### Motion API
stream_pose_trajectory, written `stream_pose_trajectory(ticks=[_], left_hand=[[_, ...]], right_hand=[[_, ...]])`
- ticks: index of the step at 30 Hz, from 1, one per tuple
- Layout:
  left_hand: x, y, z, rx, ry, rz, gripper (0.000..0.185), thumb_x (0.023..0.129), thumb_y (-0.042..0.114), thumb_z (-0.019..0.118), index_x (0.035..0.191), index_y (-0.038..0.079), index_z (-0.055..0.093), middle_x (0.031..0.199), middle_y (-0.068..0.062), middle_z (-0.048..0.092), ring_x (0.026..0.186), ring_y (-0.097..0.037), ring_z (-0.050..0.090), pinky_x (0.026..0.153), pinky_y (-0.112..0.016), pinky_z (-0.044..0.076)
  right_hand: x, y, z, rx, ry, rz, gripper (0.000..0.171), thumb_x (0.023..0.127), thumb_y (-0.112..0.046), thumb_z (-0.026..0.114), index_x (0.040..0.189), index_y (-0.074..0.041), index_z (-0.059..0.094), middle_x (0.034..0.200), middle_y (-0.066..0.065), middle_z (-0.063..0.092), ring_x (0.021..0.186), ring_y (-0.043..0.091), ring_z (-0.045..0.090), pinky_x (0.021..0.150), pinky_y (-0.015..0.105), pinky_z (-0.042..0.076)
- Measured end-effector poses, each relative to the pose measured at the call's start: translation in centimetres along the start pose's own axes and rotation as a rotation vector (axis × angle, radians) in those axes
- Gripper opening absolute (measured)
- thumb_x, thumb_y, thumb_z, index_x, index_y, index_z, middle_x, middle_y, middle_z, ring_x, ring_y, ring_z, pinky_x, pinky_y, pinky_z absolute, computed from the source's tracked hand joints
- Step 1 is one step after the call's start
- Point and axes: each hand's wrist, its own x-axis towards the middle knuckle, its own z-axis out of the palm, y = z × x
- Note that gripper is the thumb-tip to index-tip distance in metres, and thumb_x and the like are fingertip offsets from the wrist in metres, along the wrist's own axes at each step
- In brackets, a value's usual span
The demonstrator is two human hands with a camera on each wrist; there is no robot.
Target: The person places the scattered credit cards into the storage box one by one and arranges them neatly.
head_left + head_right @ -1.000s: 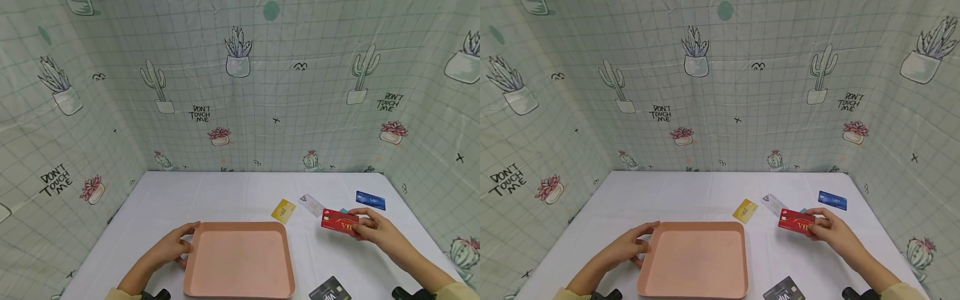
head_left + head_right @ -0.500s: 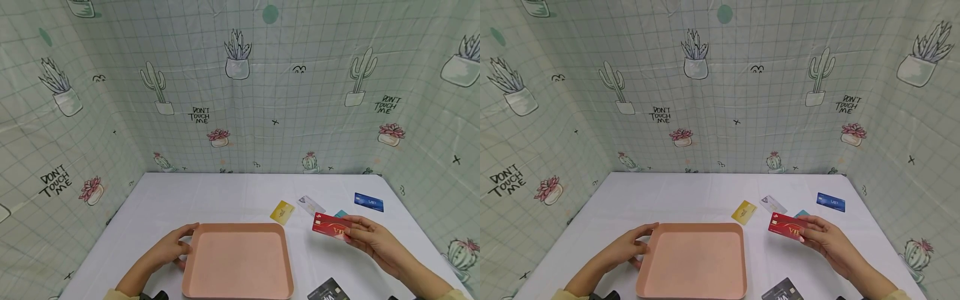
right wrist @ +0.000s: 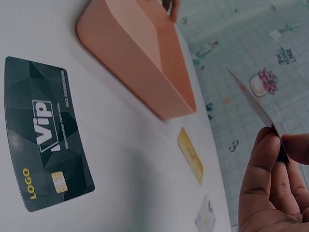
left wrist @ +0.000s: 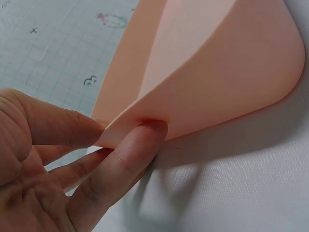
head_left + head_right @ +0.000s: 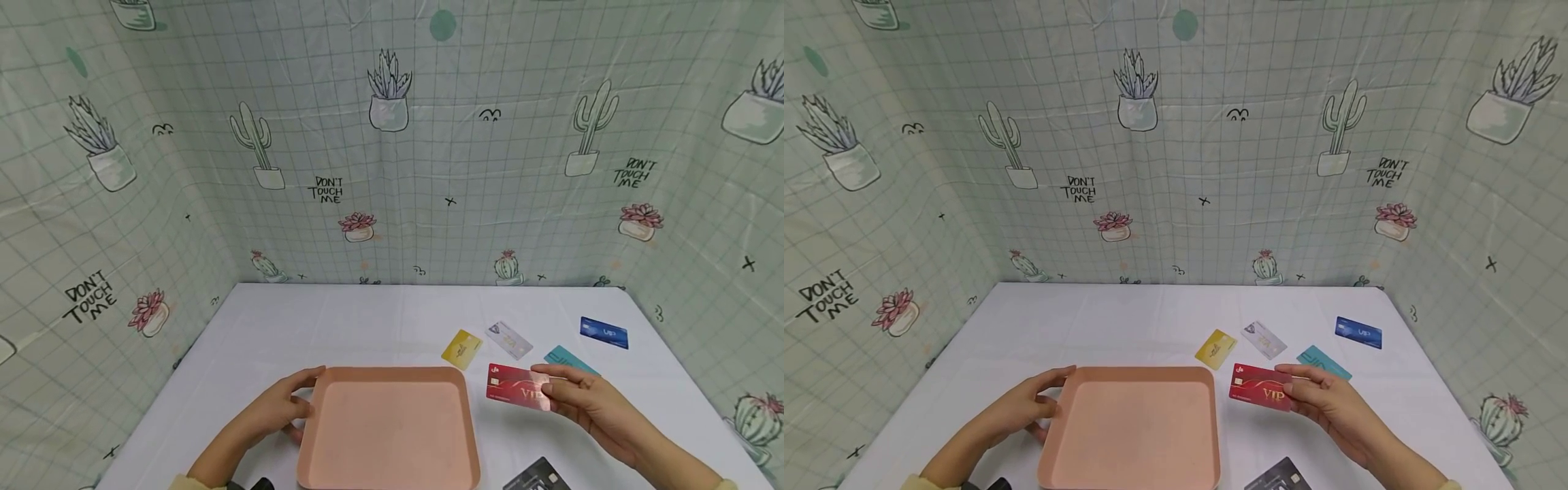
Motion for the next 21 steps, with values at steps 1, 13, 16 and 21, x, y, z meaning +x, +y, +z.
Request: stream_pose_trajectory(ticks=[1,13,16,21], left_hand=[[0.0,0.0,0.0,-0.002,-0.002,0.0,0.079,0.087,-0.004,0.062,0.16,-0.001,0.032,0.153,-0.035,0.039,0.096,-0.026,0.067,0.059,-0.044,0.063],[-0.2,0.1,0.2,-0.006,0.003,-0.016,0.078,0.088,-0.006,0.062,0.16,0.0,0.033,0.152,-0.034,0.041,0.095,-0.025,0.068,0.06,-0.043,0.062],[-0.2,0.1,0.1,-0.012,0.0,-0.016,0.078,0.088,-0.006,0.062,0.16,0.0,0.032,0.152,-0.033,0.041,0.096,-0.026,0.068,0.06,-0.043,0.062],[-0.2,0.1,0.0,-0.019,-0.001,-0.011,0.079,0.087,-0.006,0.062,0.16,0.0,0.032,0.153,-0.034,0.039,0.095,-0.026,0.068,0.059,-0.043,0.062]], right_hand=[[0.0,-0.1,0.2,0.007,-0.005,0.001,0.048,0.106,-0.028,0.058,0.149,-0.008,0.053,0.127,-0.003,0.063,0.109,0.013,0.063,0.095,0.027,0.058],[0.3,0.3,2.3,0.062,-0.045,0.013,0.048,0.106,-0.029,0.059,0.147,-0.004,0.055,0.123,-0.002,0.069,0.106,0.015,0.064,0.093,0.027,0.059],[0.4,0.6,3.0,0.07,-0.057,0.017,0.049,0.105,-0.029,0.059,0.147,-0.003,0.054,0.125,-0.001,0.07,0.107,0.016,0.064,0.094,0.028,0.059],[0.7,0.7,4.1,0.095,-0.068,0.016,0.046,0.105,-0.029,0.06,0.145,-0.006,0.058,0.124,-0.001,0.07,0.107,0.017,0.064,0.094,0.029,0.059]])
